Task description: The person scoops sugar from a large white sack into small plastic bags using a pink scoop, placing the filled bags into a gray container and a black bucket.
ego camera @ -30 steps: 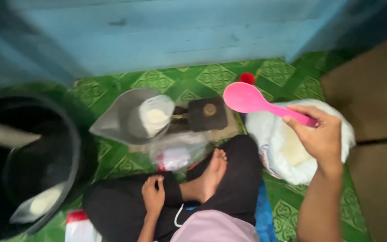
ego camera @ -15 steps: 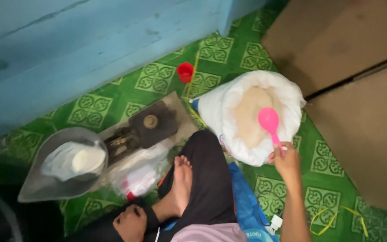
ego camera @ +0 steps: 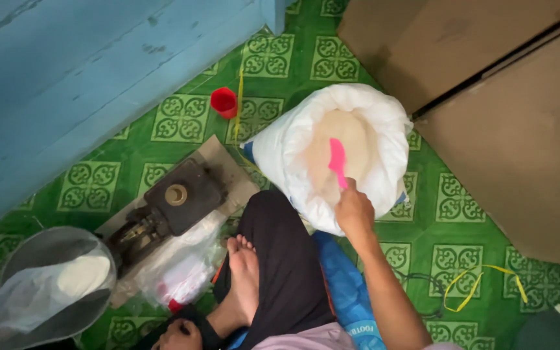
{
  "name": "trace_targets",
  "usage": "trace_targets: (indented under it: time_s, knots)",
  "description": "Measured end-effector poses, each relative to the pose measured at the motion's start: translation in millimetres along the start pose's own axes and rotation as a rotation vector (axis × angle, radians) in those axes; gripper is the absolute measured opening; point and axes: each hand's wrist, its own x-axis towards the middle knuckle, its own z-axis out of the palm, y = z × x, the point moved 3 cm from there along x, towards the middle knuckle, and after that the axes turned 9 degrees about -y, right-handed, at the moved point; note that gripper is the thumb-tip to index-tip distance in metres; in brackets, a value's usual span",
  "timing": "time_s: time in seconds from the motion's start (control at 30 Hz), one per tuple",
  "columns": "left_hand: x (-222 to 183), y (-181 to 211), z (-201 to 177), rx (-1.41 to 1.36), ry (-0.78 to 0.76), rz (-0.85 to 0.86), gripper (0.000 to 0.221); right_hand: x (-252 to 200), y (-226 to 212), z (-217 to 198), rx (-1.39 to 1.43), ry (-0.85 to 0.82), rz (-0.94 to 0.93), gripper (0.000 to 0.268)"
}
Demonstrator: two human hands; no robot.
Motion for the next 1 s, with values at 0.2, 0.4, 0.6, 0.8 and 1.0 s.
trace_targets:
  time_s: [0.2,0.4,0.6,0.8,1.0]
  knots:
    - [4.8,3.1,6.4,-0.087,0.116,0.032,0.035,16.9,-13.6,2.7,0.145,-0.008,-0.111,0.045]
    - [10.9,1.4,3.8,-0.067,0.142,0.003,0.031,0.2,0.3,-10.6,0.199,0.092,-0.142,0.038]
    - [8.4,-9.0,-15.1,-0.005,0.001,0.137,0.062,-12.6,36.5,-13.5,0.334,0.227,-0.225,0.041]
    - [11.1,-3.1,-4.0,-0.028,-0.004,0.123,0.04,-8.6,63.1,-2.3,0.498,0.287,-0.251,0.035]
    - [-11.7,13.9,28.8,-0.028,0.087,0.013,0.052,-30.3,50.8,-13.2,0.587,0.298,-0.2,0.03]
